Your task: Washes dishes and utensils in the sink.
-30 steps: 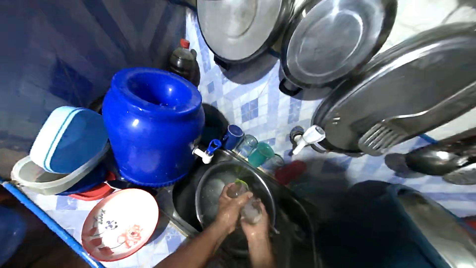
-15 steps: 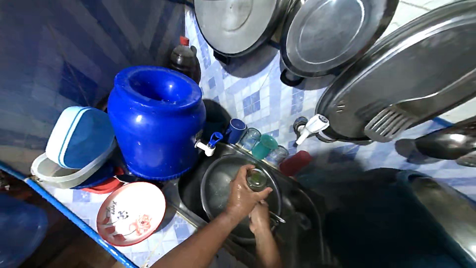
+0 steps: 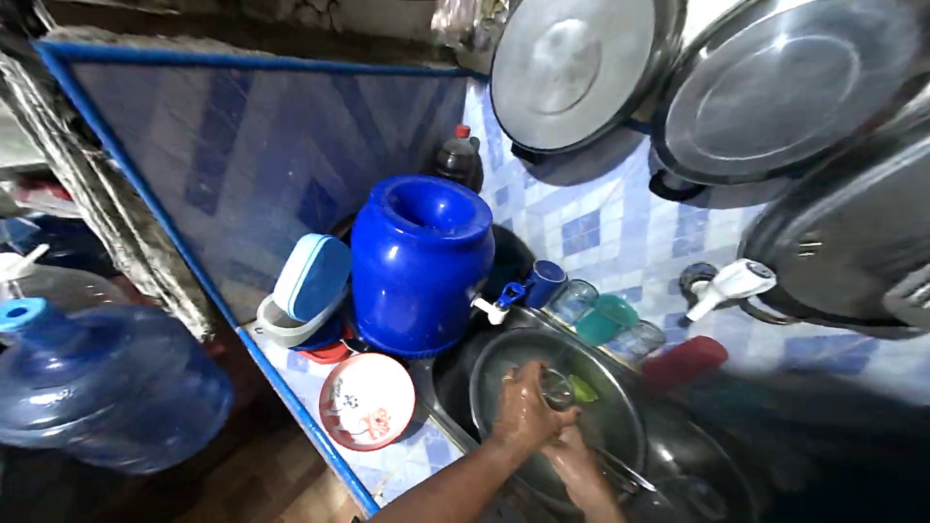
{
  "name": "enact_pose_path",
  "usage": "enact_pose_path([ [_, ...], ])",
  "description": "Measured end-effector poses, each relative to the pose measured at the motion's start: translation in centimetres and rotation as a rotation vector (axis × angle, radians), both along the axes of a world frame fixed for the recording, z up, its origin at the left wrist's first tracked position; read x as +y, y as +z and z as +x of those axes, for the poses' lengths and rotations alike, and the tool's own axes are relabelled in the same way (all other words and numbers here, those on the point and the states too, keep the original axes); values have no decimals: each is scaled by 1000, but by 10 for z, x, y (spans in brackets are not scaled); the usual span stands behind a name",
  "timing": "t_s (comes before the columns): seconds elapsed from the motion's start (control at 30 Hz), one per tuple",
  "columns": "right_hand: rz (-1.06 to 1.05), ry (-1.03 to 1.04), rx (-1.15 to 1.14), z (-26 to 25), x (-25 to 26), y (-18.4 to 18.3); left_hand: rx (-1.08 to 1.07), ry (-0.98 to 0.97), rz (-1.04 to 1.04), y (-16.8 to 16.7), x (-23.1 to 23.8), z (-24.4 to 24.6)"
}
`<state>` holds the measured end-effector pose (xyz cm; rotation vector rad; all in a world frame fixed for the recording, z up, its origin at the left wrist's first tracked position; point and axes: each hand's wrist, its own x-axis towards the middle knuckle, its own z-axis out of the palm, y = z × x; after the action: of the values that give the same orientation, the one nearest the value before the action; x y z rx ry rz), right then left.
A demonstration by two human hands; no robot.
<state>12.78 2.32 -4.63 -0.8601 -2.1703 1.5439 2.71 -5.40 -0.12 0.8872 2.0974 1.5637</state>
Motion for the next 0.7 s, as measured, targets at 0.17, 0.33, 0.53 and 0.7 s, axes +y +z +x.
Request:
enact_pose_path([
  [0.17, 50, 264, -583, -2, 14, -23, 134, 168, -293, -9, -24, -44],
  [0.33, 42, 376, -830, 13, 20, -44, 202, 166, -538, -28, -25, -71],
  [0.53, 97, 388, -936, 16, 18, -31, 228, 43, -746, -56, -23, -72],
  [0.7, 118, 419, -1017, 11, 10, -22, 321, -60, -897, -69, -21, -71],
])
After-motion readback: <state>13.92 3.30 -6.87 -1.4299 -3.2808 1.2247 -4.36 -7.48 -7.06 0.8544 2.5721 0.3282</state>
